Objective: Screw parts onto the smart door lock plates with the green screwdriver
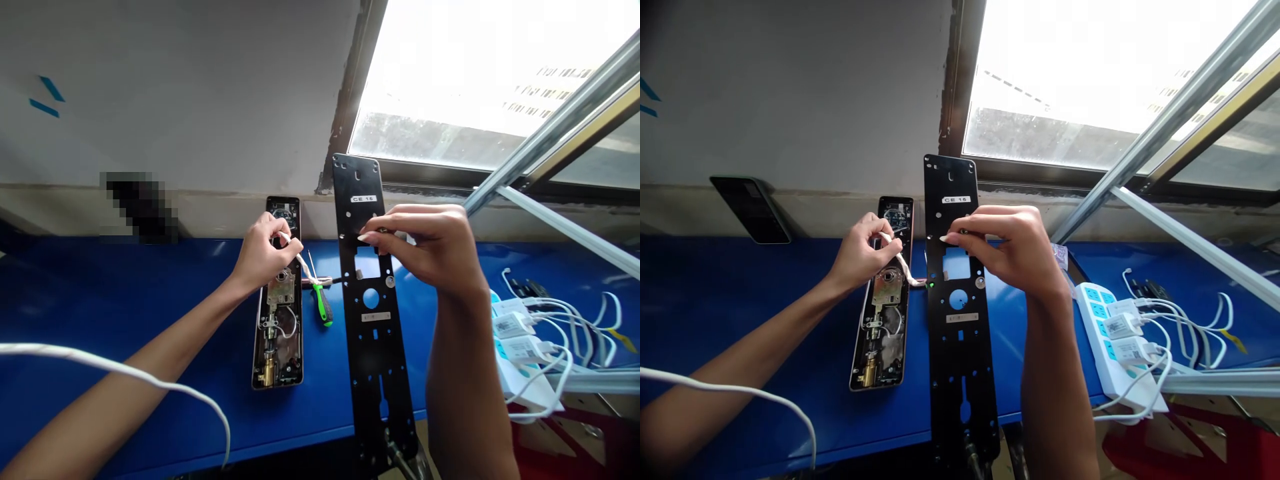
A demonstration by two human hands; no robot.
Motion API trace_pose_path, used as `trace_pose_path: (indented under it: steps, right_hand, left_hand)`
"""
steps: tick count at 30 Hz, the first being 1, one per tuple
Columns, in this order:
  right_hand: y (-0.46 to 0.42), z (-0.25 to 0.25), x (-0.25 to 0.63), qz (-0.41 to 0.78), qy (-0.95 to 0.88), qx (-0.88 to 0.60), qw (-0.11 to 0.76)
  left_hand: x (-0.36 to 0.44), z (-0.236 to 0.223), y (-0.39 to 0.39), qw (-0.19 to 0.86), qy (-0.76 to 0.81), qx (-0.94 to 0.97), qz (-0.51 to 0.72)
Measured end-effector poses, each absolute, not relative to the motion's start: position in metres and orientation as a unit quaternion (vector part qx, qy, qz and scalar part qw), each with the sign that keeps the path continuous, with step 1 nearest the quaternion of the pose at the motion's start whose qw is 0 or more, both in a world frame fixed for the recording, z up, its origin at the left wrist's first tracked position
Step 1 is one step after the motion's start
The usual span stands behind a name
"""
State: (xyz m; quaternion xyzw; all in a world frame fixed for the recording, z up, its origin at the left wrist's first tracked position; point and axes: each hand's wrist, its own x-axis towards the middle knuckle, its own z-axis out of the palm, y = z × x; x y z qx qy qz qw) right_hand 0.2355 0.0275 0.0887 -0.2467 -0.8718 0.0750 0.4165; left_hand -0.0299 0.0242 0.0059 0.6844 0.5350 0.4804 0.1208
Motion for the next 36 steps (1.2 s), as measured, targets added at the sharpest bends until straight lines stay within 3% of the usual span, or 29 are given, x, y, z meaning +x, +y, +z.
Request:
trace_pose_path:
  steps: [7, 14, 20, 36]
  right_hand:
    - [0.023, 0.083, 0.266, 0.088, -0.863, -0.259, 0.425]
    - [0.027, 0.060, 0.282, 0.102, -0.860, -0.303, 0.397]
    - [0.045, 0.034, 0.297, 0.144, -0.844, -0.346, 0.383]
    - [0.096, -0.053, 0.318, 0.223, -0.844, -0.408, 0.269]
  left_hand:
    - [0.001, 0.010, 0.024, 0.018, 0.507, 0.759, 0.408]
    - [0.021, 0.019, 0.019, 0.049, 0.474, 0.818, 0.323]
    - [0.032, 0.021, 0.013, 0.128, 0.368, 0.913, 0.125]
    - [0.063, -0.017, 0.036, 0.019, 0.380, 0.924, -0.049]
